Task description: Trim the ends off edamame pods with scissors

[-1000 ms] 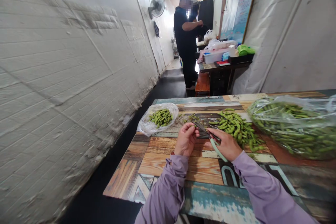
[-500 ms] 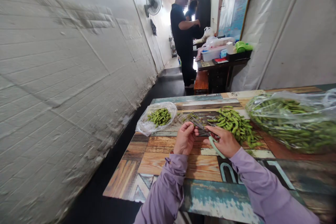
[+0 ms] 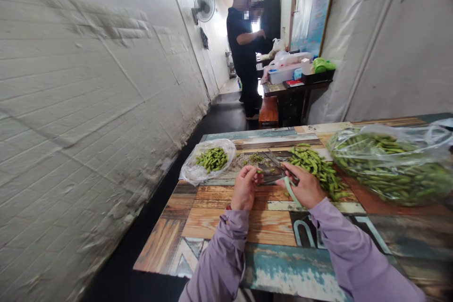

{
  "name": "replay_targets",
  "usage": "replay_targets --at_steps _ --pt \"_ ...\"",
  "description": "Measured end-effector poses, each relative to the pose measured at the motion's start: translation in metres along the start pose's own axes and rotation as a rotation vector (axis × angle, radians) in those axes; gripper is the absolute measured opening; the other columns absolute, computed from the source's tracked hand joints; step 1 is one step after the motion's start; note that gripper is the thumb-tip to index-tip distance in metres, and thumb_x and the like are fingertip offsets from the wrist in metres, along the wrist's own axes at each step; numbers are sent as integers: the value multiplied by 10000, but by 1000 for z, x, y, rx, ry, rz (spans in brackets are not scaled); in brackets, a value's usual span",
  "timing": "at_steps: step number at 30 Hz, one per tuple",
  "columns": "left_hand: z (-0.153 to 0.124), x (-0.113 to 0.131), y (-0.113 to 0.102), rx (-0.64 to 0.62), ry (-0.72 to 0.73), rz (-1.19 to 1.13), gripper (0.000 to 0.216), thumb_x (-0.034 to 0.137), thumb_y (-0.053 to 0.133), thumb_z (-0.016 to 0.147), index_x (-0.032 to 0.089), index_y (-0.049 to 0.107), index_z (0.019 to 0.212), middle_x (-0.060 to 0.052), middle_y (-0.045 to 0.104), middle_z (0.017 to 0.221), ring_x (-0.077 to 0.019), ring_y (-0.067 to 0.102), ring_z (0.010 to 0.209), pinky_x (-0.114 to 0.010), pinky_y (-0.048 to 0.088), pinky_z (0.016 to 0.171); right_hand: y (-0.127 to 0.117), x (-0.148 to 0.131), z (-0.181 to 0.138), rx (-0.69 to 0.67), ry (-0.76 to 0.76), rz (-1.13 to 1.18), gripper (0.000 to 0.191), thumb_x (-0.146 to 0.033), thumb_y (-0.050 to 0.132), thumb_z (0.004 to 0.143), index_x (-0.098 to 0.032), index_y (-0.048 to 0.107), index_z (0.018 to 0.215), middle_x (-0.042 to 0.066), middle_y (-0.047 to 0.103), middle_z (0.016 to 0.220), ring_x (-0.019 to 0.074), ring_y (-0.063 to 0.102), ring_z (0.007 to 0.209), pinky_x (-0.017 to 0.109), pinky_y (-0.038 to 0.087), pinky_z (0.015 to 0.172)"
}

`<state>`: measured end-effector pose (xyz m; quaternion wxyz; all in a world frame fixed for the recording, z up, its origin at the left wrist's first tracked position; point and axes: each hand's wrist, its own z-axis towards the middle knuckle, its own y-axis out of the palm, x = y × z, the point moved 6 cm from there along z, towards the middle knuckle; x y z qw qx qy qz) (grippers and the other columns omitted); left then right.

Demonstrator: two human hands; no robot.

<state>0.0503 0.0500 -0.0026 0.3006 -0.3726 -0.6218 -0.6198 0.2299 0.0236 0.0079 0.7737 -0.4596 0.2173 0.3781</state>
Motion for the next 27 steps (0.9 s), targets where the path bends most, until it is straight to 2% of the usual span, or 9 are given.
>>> replay_targets --at_steps 3,7,11,13,15,18,20,23,27 --pt "-1 2 4 -18 31 40 242 288 719 682 147 527 728 -26 641 797 -105 602 673 -239 480 661 -12 0 5 47 -17 -61 545 -416 691 697 -215 586 1193 71 645 976 200 619 817 337 531 754" --pt "-5 -4 13 -110 -128 -27 235 304 674 707 174 502 800 -31 640 792 -155 636 714 -292 499 687 -30 5 8 187 62 -16 515 -446 670 711 -192 609 1155 66 648 904 182 605 743 317 519 703" --pt "-11 -12 22 -201 -193 64 188 324 602 740 178 517 823 18 549 674 -112 566 577 -250 469 580 -37 9 9 250 169 85 522 -463 655 717 -175 606 1149 71 666 900 173 615 742 311 510 720" --pt "-15 -18 31 -249 -135 277 161 331 552 776 173 534 800 41 478 595 -84 471 492 -218 415 517 -37 8 9 244 187 114 525 -474 654 710 -176 610 1139 66 672 884 172 617 733 316 510 723" --pt "-22 -24 45 -317 7 620 166 315 519 807 161 564 763 26 492 595 -93 466 530 -221 405 549 -37 7 9 245 194 138 534 -481 656 703 -173 613 1137 66 676 876 176 623 732 319 513 719" --pt "-41 -40 76 -488 288 1184 157 271 521 816 160 630 795 -45 614 796 -161 555 755 -268 431 693 -36 7 9 244 205 143 544 -477 664 696 -174 612 1144 67 685 888 186 634 756 331 517 736" --pt "-53 -57 91 -598 392 1466 179 278 525 820 162 655 863 -89 629 892 -198 571 794 -294 437 687 -35 7 8 238 209 134 548 -476 669 691 -180 612 1149 65 689 900 193 640 775 343 515 760" --pt "-64 -76 101 -696 438 1628 212 235 477 841 144 663 891 -120 625 845 -214 578 776 -301 437 657 -33 7 8 222 216 121 565 -489 673 685 -178 614 1154 70 691 905 206 645 791 358 514 778" --pt "-57 -67 92 -619 442 1499 162 186 521 799 157 656 884 -103 619 870 -199 560 789 -287 420 664 -29 8 6 208 231 128 585 -514 663 687 -164 615 1153 85 692 895 219 650 791 373 521 769"
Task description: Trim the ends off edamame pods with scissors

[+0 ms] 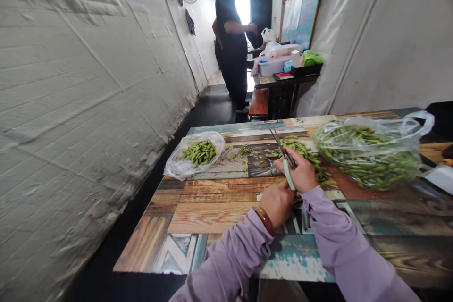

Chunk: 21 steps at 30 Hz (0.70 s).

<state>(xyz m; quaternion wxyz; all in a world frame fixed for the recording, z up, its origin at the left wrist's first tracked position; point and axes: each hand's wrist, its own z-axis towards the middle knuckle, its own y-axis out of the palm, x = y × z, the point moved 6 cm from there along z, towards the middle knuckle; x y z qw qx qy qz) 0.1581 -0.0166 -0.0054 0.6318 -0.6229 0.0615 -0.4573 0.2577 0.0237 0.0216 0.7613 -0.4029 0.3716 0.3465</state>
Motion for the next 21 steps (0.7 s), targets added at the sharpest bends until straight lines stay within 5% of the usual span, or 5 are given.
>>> replay_targets --at_steps 6,11,21 --pt "-5 -59 -54 351 -294 -720 132 273 640 735 147 609 757 -9 569 702 -108 480 634 -224 373 604 4 -1 -2 -12 -18 -4 574 -512 663 686 -168 617 1143 92 699 916 217 658 778 369 526 761" --pt "-8 -76 -62 330 -433 -1273 318 420 675 712 149 612 864 -5 621 749 -38 415 466 -178 273 437 7 -2 -5 -19 -61 0 545 -511 671 681 -182 630 1113 93 701 917 219 662 763 376 544 742" --pt "-9 -82 -70 391 -410 -1512 399 356 756 650 105 655 943 -19 615 704 -49 503 497 -172 356 434 24 -7 -15 -195 -249 -82 471 -407 663 731 -209 605 1155 93 667 1045 222 656 890 353 567 744"
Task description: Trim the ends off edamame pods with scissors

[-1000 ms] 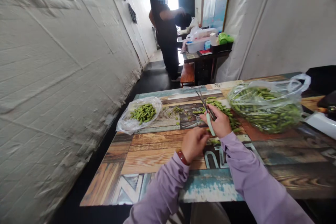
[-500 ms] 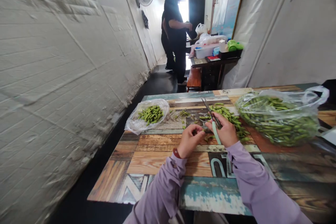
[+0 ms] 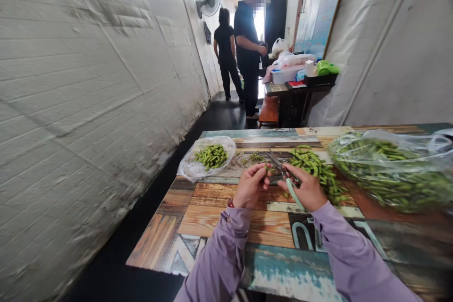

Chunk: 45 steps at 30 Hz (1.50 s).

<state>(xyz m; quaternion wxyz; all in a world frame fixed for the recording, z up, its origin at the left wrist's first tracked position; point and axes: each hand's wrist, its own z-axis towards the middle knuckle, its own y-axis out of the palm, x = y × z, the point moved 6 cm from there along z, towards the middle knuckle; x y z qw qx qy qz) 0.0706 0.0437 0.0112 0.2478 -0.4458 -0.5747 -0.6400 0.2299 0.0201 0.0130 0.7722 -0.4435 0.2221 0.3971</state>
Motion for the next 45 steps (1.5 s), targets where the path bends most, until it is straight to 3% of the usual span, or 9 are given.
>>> replay_targets --at_steps 3,7,12,17,21,33,38,43,45 --pt "0 3 -2 3 21 3 379 356 761 642 119 631 908 -22 627 719 -62 531 516 -179 385 461 6 -1 -1 -69 -48 -29 459 -388 663 732 -213 605 1152 89 665 1061 227 647 925 361 557 783" --pt "-1 7 -4 15 43 90 362 386 763 628 137 589 827 -7 627 699 -49 497 490 -154 314 428 11 -1 -1 -152 -87 -36 479 -371 661 732 -207 586 1176 93 648 1097 219 640 934 363 541 818" --pt "-2 11 -2 -58 49 240 332 414 728 663 126 576 729 -11 617 680 -42 468 501 -154 311 455 9 -4 -1 -185 -123 -47 495 -372 674 716 -208 594 1177 91 650 1074 220 630 935 362 531 820" --pt "-2 11 -6 -60 30 247 333 376 738 658 134 613 852 -8 616 676 -51 484 513 -165 343 490 7 -12 1 -244 -139 -35 528 -405 684 709 -202 587 1186 78 652 1002 198 620 844 348 528 775" --pt "-1 10 -7 -56 21 264 341 381 748 644 136 610 838 -6 613 664 -52 472 502 -165 319 470 8 -12 0 -272 -131 -12 515 -421 679 719 -202 593 1177 68 652 927 179 606 758 339 523 723" --pt "0 14 -6 -35 59 377 299 389 710 681 131 574 743 -1 585 644 -47 434 493 -168 279 458 10 -3 0 -265 -128 -33 505 -415 697 704 -196 626 1154 93 688 1011 224 648 900 363 519 808" --pt "3 13 -8 -31 82 408 294 390 701 691 142 553 741 17 555 639 -48 406 496 -174 285 475 11 -3 1 -294 -116 -26 399 -380 688 714 -243 665 1088 60 712 1005 244 656 957 380 519 849" --pt "4 20 -11 51 217 444 249 317 743 639 143 603 750 7 562 710 -81 473 649 -179 369 587 5 3 2 -163 -7 10 430 -387 683 713 -217 662 1108 77 689 1100 257 642 1023 399 509 899" --pt "4 20 -13 91 207 406 268 310 757 620 150 585 750 28 534 678 -62 449 591 -168 349 536 2 7 2 -103 49 13 442 -406 683 708 -222 663 1109 77 687 1102 263 649 1008 412 518 887"
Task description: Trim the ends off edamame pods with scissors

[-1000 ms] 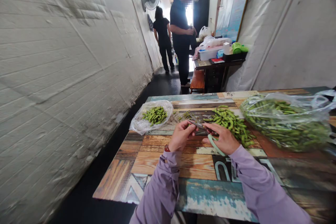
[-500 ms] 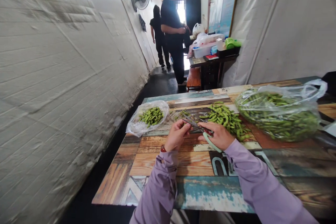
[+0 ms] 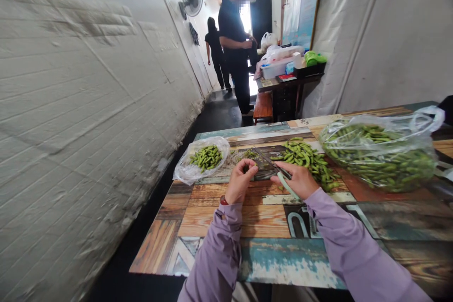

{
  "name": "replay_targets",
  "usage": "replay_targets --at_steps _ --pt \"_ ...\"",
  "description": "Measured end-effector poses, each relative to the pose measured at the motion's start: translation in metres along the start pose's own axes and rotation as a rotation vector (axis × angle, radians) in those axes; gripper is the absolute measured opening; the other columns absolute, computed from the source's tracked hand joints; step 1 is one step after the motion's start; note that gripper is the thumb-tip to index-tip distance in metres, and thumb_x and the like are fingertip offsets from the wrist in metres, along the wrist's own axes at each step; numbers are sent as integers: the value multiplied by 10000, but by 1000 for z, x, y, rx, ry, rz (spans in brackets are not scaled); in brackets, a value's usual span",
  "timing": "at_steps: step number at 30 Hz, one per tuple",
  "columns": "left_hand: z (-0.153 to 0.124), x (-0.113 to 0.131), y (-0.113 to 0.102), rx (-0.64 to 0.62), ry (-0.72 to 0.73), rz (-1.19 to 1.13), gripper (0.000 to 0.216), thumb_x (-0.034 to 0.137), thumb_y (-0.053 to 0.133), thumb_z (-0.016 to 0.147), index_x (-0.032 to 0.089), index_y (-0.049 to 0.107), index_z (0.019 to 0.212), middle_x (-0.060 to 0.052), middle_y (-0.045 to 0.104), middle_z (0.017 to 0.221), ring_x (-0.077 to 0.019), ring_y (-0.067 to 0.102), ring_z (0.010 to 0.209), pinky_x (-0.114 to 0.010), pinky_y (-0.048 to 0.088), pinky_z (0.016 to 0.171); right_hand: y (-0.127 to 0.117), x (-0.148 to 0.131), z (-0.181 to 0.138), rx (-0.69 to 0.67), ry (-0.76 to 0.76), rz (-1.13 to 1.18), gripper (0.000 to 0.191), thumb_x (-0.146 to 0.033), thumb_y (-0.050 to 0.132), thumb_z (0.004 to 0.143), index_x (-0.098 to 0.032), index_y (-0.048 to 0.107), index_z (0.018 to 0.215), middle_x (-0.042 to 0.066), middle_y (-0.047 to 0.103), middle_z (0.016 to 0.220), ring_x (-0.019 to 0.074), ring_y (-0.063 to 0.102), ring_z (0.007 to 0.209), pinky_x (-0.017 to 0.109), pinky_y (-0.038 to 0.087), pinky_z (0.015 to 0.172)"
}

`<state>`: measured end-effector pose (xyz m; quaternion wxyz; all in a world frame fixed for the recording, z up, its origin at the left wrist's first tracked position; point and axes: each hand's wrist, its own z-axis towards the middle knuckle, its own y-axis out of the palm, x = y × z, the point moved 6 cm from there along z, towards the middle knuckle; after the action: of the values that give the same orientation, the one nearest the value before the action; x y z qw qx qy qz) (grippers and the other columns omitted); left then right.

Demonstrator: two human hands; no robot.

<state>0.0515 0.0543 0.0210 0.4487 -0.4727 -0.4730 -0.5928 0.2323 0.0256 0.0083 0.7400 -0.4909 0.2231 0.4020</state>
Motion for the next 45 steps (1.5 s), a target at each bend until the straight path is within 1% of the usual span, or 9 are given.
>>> replay_targets --at_steps 3,5,7,11,13,16,23,37,45 --pt "-1 -7 0 19 -110 -152 353 342 767 607 172 514 786 62 509 640 -31 400 463 -157 284 431 -2 3 0 37 30 18 448 -420 675 710 -230 660 1116 69 691 1095 272 659 983 424 533 863" --pt "-2 -10 2 22 -152 -261 399 350 778 593 176 479 791 47 558 690 -39 455 469 -157 309 422 -1 3 0 34 28 22 458 -420 674 713 -220 656 1125 73 687 1103 274 652 999 421 530 874" --pt "-2 -11 2 32 -159 -342 403 327 785 589 166 487 807 26 595 731 -52 512 506 -165 370 450 0 2 0 22 20 13 470 -420 675 714 -204 652 1130 85 682 1111 274 644 1012 414 523 886" --pt "-3 -13 2 53 -188 -420 392 251 793 590 128 558 880 5 615 691 -70 585 581 -180 460 564 4 -3 -1 -3 -34 -17 474 -404 670 720 -201 637 1146 94 681 1091 264 648 977 396 536 847" --pt "-4 -14 2 58 -199 -435 384 233 797 583 118 571 872 -9 625 678 -81 605 613 -186 474 602 6 -5 -2 -12 -73 -30 476 -401 667 721 -218 627 1159 84 682 1064 251 651 946 384 544 817" --pt "-5 -16 2 73 -206 -458 367 224 800 576 129 563 839 3 615 653 -78 593 588 -188 469 579 11 -6 -4 -37 -115 -47 487 -402 671 717 -233 615 1171 73 678 1025 235 649 899 364 545 783" --pt "-5 -14 6 38 -175 -508 361 223 809 555 139 521 756 25 583 627 -63 559 559 -179 432 550 17 -8 -6 -103 -129 -66 518 -404 659 725 -232 580 1207 41 652 877 182 614 730 327 534 702" --pt "-8 -11 10 3 -185 -512 333 222 799 578 145 523 747 20 609 580 -67 562 536 -171 418 540 17 -5 -6 -81 -161 -77 487 -453 639 746 -203 616 1164 65 663 899 184 615 722 313 529 677" --pt "-7 -10 9 -3 -145 -494 321 220 797 585 134 523 728 11 621 589 -60 553 519 -168 420 539 14 -11 -5 -100 -181 -112 515 -449 646 747 -217 578 1202 32 599 782 159 571 650 296 508 631"
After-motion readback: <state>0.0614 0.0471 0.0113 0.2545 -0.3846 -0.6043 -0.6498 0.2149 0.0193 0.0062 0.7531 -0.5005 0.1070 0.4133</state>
